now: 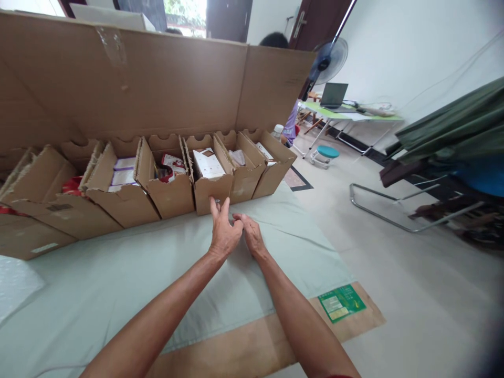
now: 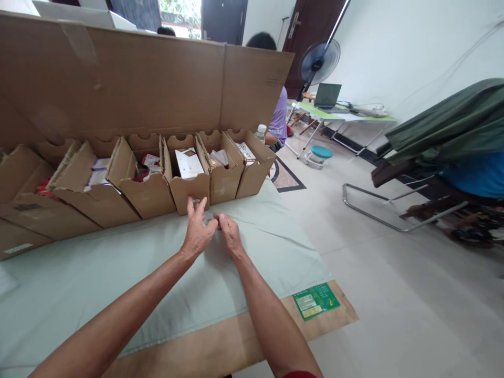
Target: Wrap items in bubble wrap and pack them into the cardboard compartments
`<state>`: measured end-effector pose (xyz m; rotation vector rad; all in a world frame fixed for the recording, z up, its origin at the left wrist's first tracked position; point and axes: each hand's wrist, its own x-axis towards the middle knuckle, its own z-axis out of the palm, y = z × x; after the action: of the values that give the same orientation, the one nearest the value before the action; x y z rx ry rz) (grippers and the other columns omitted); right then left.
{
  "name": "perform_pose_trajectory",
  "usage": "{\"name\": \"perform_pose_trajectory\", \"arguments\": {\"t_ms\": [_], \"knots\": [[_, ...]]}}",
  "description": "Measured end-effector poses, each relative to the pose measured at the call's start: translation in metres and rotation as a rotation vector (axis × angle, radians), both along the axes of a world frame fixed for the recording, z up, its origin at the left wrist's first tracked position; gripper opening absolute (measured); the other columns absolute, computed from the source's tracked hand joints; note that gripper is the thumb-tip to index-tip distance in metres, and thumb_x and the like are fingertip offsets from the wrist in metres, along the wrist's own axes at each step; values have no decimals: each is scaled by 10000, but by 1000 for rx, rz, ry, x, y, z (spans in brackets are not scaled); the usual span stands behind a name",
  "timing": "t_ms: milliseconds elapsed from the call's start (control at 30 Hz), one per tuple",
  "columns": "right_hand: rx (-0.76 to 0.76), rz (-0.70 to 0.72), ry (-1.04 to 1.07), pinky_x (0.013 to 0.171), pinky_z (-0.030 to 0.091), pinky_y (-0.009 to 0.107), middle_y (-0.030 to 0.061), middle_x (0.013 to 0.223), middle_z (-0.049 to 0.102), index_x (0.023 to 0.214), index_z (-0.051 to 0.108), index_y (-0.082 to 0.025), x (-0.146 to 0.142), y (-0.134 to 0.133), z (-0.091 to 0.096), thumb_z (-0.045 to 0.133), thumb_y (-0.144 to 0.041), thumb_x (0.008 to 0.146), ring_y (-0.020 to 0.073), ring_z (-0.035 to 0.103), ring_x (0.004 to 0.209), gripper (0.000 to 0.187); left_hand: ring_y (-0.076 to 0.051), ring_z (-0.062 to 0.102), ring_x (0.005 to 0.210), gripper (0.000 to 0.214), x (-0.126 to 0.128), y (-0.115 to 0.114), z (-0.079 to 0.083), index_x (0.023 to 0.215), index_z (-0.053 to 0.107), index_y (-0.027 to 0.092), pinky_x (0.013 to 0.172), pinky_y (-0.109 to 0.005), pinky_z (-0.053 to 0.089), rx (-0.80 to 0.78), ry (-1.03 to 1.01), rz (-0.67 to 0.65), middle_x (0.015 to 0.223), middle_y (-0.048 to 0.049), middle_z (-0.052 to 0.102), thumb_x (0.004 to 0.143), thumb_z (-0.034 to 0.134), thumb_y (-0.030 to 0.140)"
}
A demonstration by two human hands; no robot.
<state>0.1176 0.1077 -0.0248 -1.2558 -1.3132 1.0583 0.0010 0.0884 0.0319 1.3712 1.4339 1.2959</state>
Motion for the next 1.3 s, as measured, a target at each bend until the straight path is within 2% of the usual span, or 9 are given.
{"name": "perform_pose_trajectory", "arguments": {"t_ms": [167,300,400,533,633,733,867,967,1300], "knots": [[7,-10,-13,889,565,411,126,1100,780,1045,794,-165,-1,1,0,457,-852,853,277,708,973,789,-344,227,1590,739,-3,11,2,1501,478,109,1227,-439,368,-18,11,-13,1742,-197,4,774,602,155],[4,-28,-7,839,573,405,153,1079,781,1031,778,-151,-2,1,1,451,-857,847,282,716,971,799,-347,230,1589,733,-11,-7,2,1501,487,137,1232,-467,361,-49,24,-26,1746,-182,25,777,597,152],[7,-34,-6,794,571,397,164,1052,779,997,761,-152,-3,0,4,476,-823,855,280,722,938,743,-361,299,1563,675,-26,-49,-8,1460,542,166,1181,-496,434,-75,38,-55,1739,-176,108,787,593,150],[17,-26,-18,732,566,368,140,989,777,1015,730,-167,-13,-7,17,593,-707,849,248,723,853,582,-363,349,1541,539,-69,-126,-39,1357,643,204,1145,-552,475,-40,239,-118,1707,-160,257,828,568,135],[64,50,-34,711,562,343,87,908,769,1098,705,-187,-36,-14,40,625,-579,870,201,703,752,460,-331,424,1503,456,-115,-172,-66,1289,692,270,1157,-561,469,92,414,23,1677,-98,351,881,536,137],[212,206,-114,724,550,310,36,870,742,1232,674,-209,-73,-12,77,571,-429,921,162,666,714,395,-318,455,1482,407,-154,-199,-84,1246,707,291,1146,-550,491,208,538,159,1631,-80,432,896,553,152],[374,294,-452,779,516,297,-1,870,732,1477,536,-243,-126,9,127,518,-263,934,164,654,728,544,-317,465,1472,371,-169,-210,-90,1187,717,274,1143,-550,496,275,587,205,1605,-92,465,884,561,126],[358,254,-788,837,501,336,30,895,766,1429,589,-243,-156,28,149,531,-220,934,231,695,821,499,-323,444,1486,348,-164,-209,-89,1140,725,254,1155,-573,478,275,566,234,1591,-107,477,881,545,109],[274,98,-1133,813,481,350,100,978,793,1161,713,-250,-189,38,156,545,-230,953,298,719,912,269,-337,463,1466,355,-163,-202,-89,1100,734,217,1145,-583,485,274,470,259,1531,-140,531,846,530,77]]}}
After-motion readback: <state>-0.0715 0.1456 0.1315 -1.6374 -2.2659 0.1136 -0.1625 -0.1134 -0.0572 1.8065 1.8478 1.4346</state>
